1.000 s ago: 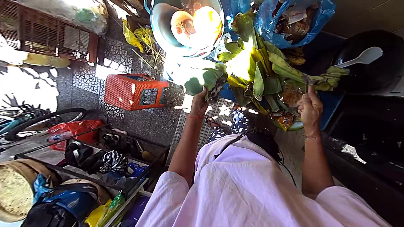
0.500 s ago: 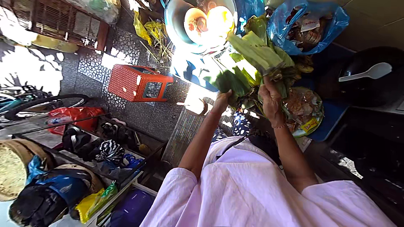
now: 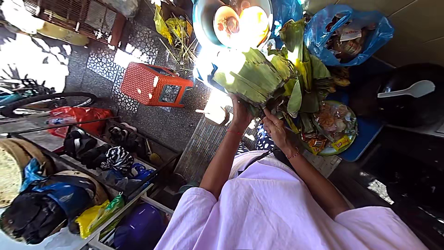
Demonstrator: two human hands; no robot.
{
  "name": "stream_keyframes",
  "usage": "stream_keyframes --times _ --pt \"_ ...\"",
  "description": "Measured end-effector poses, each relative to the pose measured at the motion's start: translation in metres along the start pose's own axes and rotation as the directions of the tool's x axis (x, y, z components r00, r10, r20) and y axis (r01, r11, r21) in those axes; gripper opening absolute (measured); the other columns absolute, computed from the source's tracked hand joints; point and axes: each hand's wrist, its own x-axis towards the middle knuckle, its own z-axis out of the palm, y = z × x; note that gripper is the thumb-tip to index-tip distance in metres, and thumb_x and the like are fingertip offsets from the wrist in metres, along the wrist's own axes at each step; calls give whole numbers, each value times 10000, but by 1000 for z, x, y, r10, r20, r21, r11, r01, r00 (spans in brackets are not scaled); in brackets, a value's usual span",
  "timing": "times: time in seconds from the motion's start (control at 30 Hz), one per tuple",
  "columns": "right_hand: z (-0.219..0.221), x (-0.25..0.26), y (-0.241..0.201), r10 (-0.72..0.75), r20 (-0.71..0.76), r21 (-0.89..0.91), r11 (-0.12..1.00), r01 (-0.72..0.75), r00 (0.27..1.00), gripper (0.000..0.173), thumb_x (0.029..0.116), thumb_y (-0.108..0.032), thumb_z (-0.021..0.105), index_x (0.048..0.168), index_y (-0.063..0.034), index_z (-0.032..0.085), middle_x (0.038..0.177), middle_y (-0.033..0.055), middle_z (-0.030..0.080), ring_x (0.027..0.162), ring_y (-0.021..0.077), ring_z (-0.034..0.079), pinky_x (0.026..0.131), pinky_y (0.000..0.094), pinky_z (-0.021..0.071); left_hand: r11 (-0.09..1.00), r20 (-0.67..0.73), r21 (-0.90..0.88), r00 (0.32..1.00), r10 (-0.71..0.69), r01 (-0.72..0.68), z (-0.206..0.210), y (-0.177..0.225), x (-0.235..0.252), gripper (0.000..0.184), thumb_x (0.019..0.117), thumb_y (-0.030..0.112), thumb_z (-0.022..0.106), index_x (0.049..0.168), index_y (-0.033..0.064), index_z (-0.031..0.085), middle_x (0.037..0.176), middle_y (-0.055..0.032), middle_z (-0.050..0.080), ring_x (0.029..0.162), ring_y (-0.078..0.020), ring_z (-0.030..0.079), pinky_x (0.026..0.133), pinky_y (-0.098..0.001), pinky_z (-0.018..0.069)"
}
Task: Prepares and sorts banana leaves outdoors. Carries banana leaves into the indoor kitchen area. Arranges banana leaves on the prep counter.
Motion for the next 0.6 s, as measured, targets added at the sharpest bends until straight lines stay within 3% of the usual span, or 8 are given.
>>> stream_keyframes --times 0.07,0.13,0.23,0.3,0.37,0.43,0.5,0.6 --pt "4 1 -1 -43 -11 -92 995 42 999 455 1108 -187 389 1538 -61 468 800 16 564 588 48 431 559 227 403 1000 32 9 999 -4 3 -1 6 -4 874 881 865 209 1365 191 483 1171 -19 689 1065 -138 670 876 -347 583" --pt "4 -2 -5 -90 -3 -265 960 86 996 443 1108 -210 420 1527 -101 511 916 117 690 728 165 583 740 379 510 996 -8 88 1000 -2 2 -1 9 -6 554 1014 568 460 1360 136 461 1151 -33 663 1041 -127 653 900 -335 565" --pt "5 -8 -11 -165 66 -458 871 177 984 426 1110 -224 422 1511 -157 548 1085 187 755 908 334 726 838 554 552 989 -118 141 993 -22 38 7 18 -6 212 1044 174 519 1247 116 513 1038 -37 698 939 -129 694 859 -335 590" --pt "4 -13 -14 -209 126 -527 814 244 970 427 1104 -221 429 1509 -162 553 927 195 747 809 370 720 749 574 557 983 -183 174 983 -27 59 7 20 -4 202 1039 70 536 1238 78 504 1007 -62 689 905 -150 697 845 -350 594" --pt "-4 -19 -19 -202 200 -529 802 279 959 436 1103 -266 423 1505 -165 557 811 160 711 704 325 676 685 533 542 977 -215 204 976 -20 65 2 19 -3 226 1030 44 535 1251 68 492 1005 -69 678 890 -153 690 830 -352 592" --pt "-15 -26 -25 -168 202 -417 877 240 965 432 1101 -296 421 1491 -197 576 808 95 697 662 191 597 691 423 521 976 -239 210 971 -11 63 -6 20 -2 226 1028 43 540 1247 70 494 995 -71 680 867 -154 690 796 -351 596" --pt "-27 -28 -24 -193 66 -263 943 204 979 449 1090 -290 391 1462 -136 591 722 2 596 594 66 484 612 291 459 975 -242 214 970 -3 57 -11 24 -2 218 1027 47 544 1239 72 504 991 -69 684 861 -152 694 792 -341 599" --pt "-42 -22 -28 -200 -77 9 980 201 977 491 1091 -284 300 1426 -35 560 634 -102 454 529 -11 395 528 168 371 971 -226 233 974 4 50 -12 28 -7 215 1028 41 539 1236 86 500 987 -54 684 861 -143 694 794 -330 598"
